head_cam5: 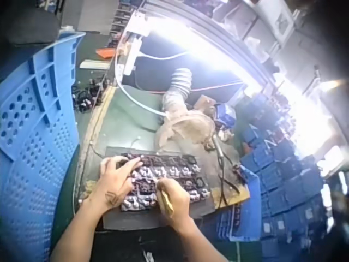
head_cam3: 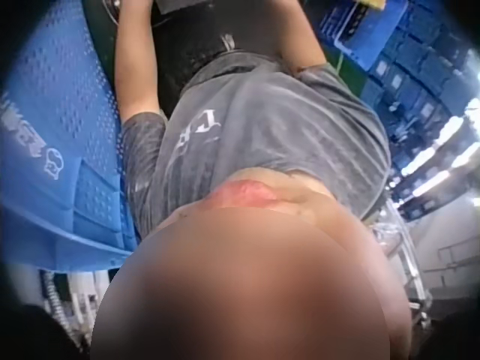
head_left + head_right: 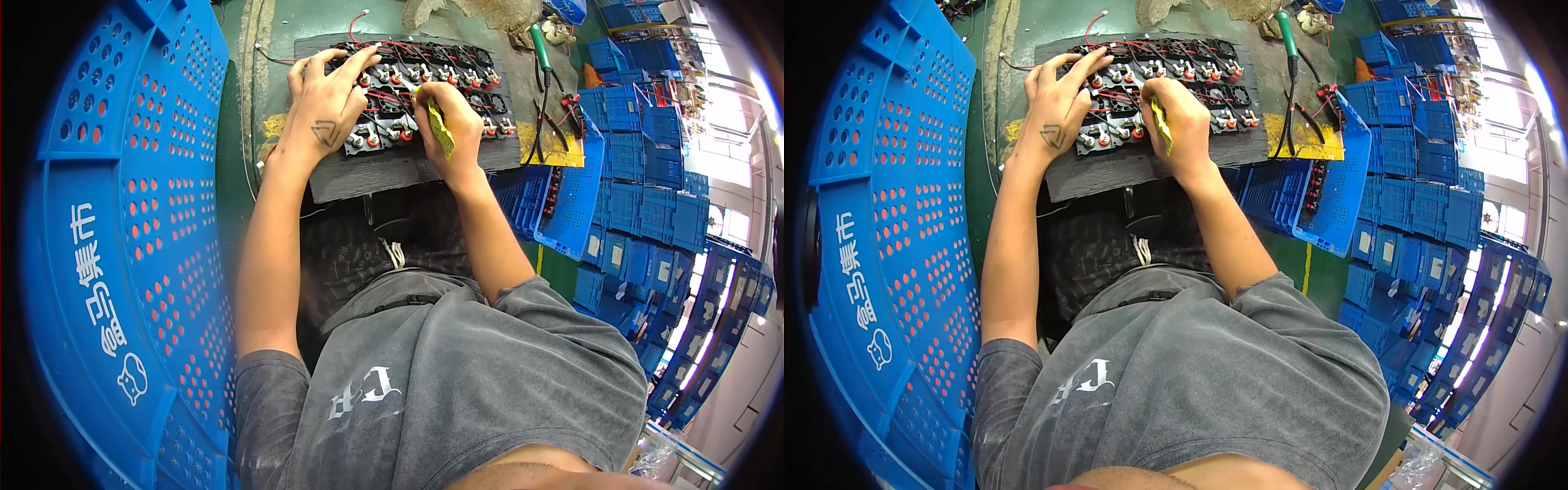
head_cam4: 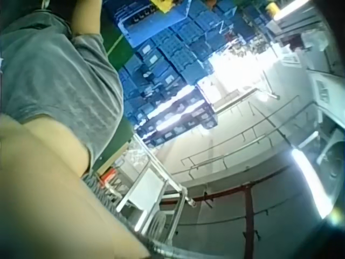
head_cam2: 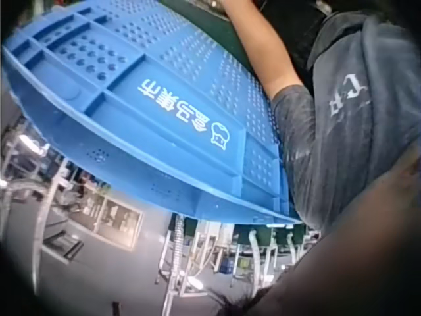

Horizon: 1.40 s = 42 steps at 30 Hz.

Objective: The person is assembling small electronic cooling fans onto a mounting plate and organizing them on an assembly line.

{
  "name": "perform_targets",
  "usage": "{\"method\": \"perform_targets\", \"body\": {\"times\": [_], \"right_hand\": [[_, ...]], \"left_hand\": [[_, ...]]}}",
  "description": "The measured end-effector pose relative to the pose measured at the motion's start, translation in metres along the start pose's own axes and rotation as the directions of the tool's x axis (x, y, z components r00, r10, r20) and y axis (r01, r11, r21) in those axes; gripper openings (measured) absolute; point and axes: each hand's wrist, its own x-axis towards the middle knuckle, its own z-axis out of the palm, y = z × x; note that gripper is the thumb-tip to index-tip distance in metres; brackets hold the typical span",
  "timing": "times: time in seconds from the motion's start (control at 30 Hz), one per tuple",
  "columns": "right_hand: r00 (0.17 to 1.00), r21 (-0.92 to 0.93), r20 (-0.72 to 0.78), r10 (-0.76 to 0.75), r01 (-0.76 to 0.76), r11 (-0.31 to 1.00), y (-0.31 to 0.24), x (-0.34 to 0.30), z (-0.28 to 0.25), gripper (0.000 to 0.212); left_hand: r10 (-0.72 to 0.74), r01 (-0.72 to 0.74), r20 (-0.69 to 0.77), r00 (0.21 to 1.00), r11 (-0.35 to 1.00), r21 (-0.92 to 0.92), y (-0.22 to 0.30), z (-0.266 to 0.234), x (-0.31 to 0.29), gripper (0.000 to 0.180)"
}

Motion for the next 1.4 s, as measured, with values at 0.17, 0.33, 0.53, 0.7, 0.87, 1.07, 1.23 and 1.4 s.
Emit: {"method": "perform_targets", "body": {"times": [0.17,0.33,0.53,0.7,0.87,1.07,1.23,1.4], "right_hand": [[1.000,0.014,0.011,0.021,-0.021,1.000,0.001,0.001,0.001,0.016],[0.999,0.030,-0.015,0.046,-0.045,0.999,0.003,0.001,0.000,0.016],[0.999,0.028,-0.010,0.032,-0.032,0.999,0.005,0.002,0.004,0.017],[0.999,0.033,0.002,0.035,-0.035,0.999,0.001,0.002,0.003,0.016],[1.000,0.041,0.005,0.028,-0.028,0.999,-0.003,0.002,0.004,0.015],[0.999,0.021,-0.036,0.033,-0.032,0.999,0.001,0.002,0.003,0.016],[1.000,0.046,-0.006,0.014,-0.013,0.999,-0.003,0.001,0.006,0.015],[0.998,0.033,-0.053,0.016,-0.014,0.999,-0.006,-0.003,0.000,0.016]], "left_hand": [[-0.006,0.006,0.002,1.000,1.000,0.000,0.001,0.001,0.000,0.055],[-0.010,0.010,0.009,1.000,1.000,0.000,0.001,0.000,-0.001,0.055],[-0.005,0.005,0.004,1.000,1.000,0.016,0.002,0.001,-0.002,0.055],[-0.001,0.001,-0.006,1.000,1.000,0.005,0.002,0.000,-0.001,0.056],[-0.002,0.002,-0.012,1.000,1.000,0.002,0.001,-0.001,-0.001,0.056],[0.008,-0.008,-0.007,1.000,1.000,0.013,0.002,0.000,0.000,0.057],[-0.020,0.019,0.043,0.999,1.000,0.023,0.004,-0.003,-0.001,0.060],[-0.019,0.018,0.042,0.999,1.000,0.025,0.004,-0.003,-0.001,0.061]]}}
